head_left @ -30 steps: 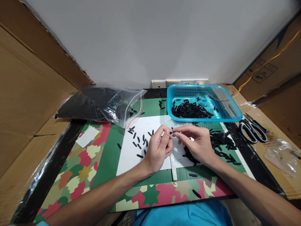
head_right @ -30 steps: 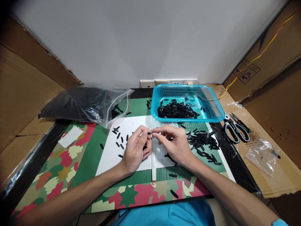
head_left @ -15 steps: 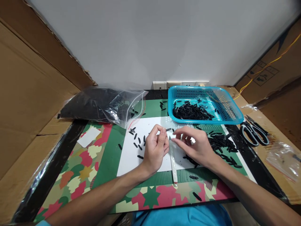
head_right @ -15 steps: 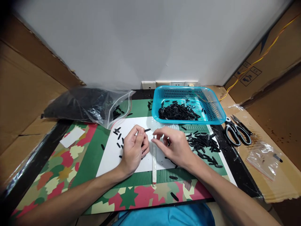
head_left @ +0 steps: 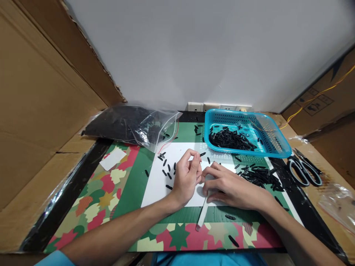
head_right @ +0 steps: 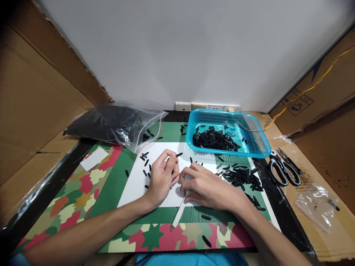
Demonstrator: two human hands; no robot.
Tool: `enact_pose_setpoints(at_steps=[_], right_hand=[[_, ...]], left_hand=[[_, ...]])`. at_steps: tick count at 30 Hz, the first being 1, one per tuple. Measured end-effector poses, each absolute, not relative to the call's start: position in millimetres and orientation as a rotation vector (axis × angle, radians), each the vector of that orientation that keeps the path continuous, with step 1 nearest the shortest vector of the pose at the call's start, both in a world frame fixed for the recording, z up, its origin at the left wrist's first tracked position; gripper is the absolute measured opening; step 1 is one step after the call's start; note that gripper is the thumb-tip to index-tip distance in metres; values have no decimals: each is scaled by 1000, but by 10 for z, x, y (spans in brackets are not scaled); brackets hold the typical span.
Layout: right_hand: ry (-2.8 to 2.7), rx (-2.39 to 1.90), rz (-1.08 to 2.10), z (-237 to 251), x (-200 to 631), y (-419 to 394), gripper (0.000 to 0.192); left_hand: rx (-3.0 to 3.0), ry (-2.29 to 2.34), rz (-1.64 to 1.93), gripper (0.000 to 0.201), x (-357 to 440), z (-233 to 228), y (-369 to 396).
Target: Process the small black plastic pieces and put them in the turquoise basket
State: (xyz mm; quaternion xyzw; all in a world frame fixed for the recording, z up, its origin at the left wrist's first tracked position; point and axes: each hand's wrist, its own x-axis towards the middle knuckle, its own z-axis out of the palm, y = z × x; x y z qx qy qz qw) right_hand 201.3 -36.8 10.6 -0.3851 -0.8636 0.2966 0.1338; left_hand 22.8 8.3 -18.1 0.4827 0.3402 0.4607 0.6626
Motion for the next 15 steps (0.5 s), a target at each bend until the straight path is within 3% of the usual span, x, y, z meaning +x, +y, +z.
enact_pose_setpoints(at_steps=[10, 15], right_hand=[[-2513, -987, 1212, 118, 2019, -396, 6], [-2072, -882, 1252, 141, 2026, -437, 18]], left_hand=[[1041, 758, 1008, 42, 216, -209, 101], [1061, 769, 1013, 41, 213, -203, 99]])
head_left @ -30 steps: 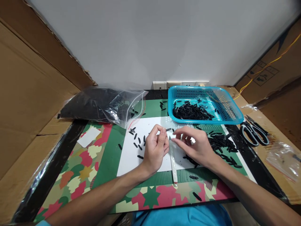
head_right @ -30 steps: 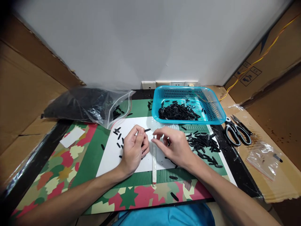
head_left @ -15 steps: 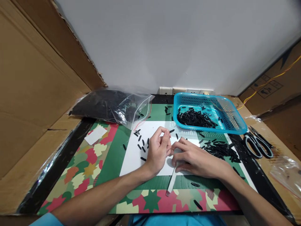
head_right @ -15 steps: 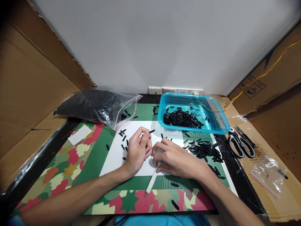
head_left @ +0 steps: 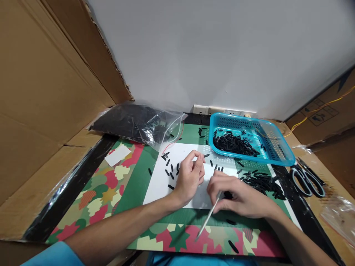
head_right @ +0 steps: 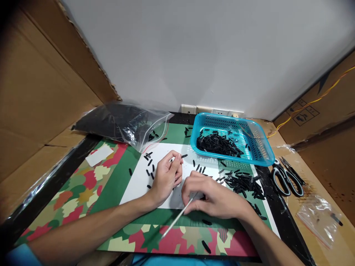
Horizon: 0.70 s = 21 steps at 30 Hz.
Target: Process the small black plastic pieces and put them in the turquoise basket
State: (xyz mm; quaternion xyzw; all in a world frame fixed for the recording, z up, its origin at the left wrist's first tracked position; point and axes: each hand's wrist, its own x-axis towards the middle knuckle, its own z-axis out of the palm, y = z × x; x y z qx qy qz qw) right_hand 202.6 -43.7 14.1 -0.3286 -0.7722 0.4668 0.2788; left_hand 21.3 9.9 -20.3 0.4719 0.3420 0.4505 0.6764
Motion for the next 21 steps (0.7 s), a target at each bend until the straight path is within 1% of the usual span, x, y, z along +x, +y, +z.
enact_pose_setpoints(at_steps=[5, 8, 11, 14, 16, 21], right_hand=[[-1200, -833, 930, 55, 2010, -389, 22], [-938, -897, 878, 22, 1982, -335, 28], [-915, -959, 785, 27, 1939, -332, 29], [-914, -940, 635, 40, 1872, -370, 19], [-917, -921, 553, 38, 1823, -393, 15], [-1012, -880, 427, -4, 1741, -394, 15]], left_hand=[[1031, 751, 963, 42, 202, -202, 85], [1025, 725, 921, 42, 203, -216, 76], [1034, 691, 902, 42, 208, -229, 65], [1038, 668, 883, 41, 213, -232, 52], [1045, 652, 865, 41, 216, -230, 46], [1147, 651, 812, 40, 216, -233, 31]])
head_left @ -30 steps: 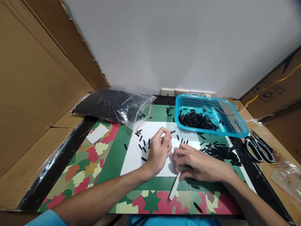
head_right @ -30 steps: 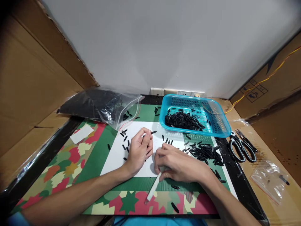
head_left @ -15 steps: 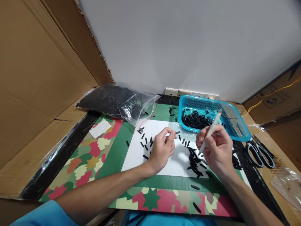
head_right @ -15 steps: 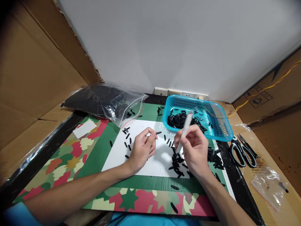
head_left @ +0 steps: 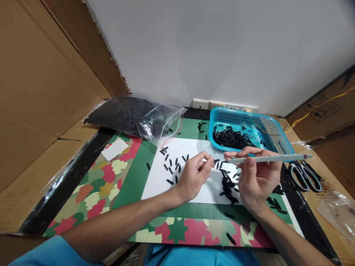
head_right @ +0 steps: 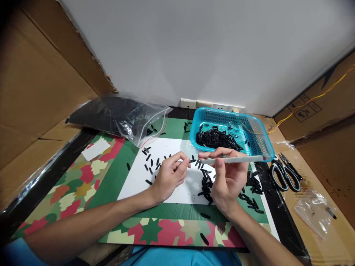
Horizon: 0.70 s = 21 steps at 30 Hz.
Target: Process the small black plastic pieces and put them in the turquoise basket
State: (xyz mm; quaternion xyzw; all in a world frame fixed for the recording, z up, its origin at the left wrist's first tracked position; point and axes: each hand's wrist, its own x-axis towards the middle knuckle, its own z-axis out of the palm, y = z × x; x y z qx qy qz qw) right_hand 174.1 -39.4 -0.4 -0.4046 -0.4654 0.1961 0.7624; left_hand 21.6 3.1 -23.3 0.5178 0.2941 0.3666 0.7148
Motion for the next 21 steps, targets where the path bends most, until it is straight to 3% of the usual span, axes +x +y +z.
enact_pose_setpoints(at_steps=[21], right_hand=[[-1293, -953, 282, -92, 1851, -380, 13]], left_hand=[[1236, 679, 820, 36, 203, -274, 22]])
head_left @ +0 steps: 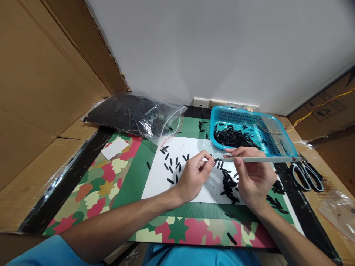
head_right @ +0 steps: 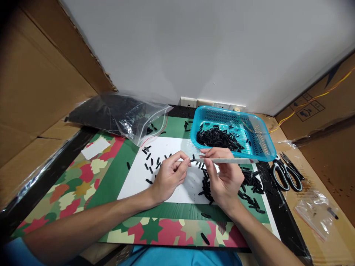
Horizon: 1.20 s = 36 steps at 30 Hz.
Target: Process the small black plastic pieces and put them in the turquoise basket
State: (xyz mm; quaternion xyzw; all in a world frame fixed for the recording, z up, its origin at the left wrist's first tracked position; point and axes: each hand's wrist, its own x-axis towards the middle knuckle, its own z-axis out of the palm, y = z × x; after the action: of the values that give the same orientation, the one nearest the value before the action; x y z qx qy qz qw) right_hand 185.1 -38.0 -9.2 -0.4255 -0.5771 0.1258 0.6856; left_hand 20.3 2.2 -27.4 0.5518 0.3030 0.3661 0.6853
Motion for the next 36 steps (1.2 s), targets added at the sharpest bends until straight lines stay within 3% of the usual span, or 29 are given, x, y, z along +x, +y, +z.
enact_pose_setpoints(at_steps=[14, 25, 36], right_hand=[[-1964, -888, -352, -47, 2079, -367, 23], [-2045, -954, -221, -101, 2065, -363, 19], [-1976, -1157, -416, -149, 1939, -406, 20]], left_hand=[[1304, 798, 900, 33, 196, -257, 31], [1434, 821, 899, 31, 185, -225, 7], [1335, 808, 865, 36, 205, -211, 37]])
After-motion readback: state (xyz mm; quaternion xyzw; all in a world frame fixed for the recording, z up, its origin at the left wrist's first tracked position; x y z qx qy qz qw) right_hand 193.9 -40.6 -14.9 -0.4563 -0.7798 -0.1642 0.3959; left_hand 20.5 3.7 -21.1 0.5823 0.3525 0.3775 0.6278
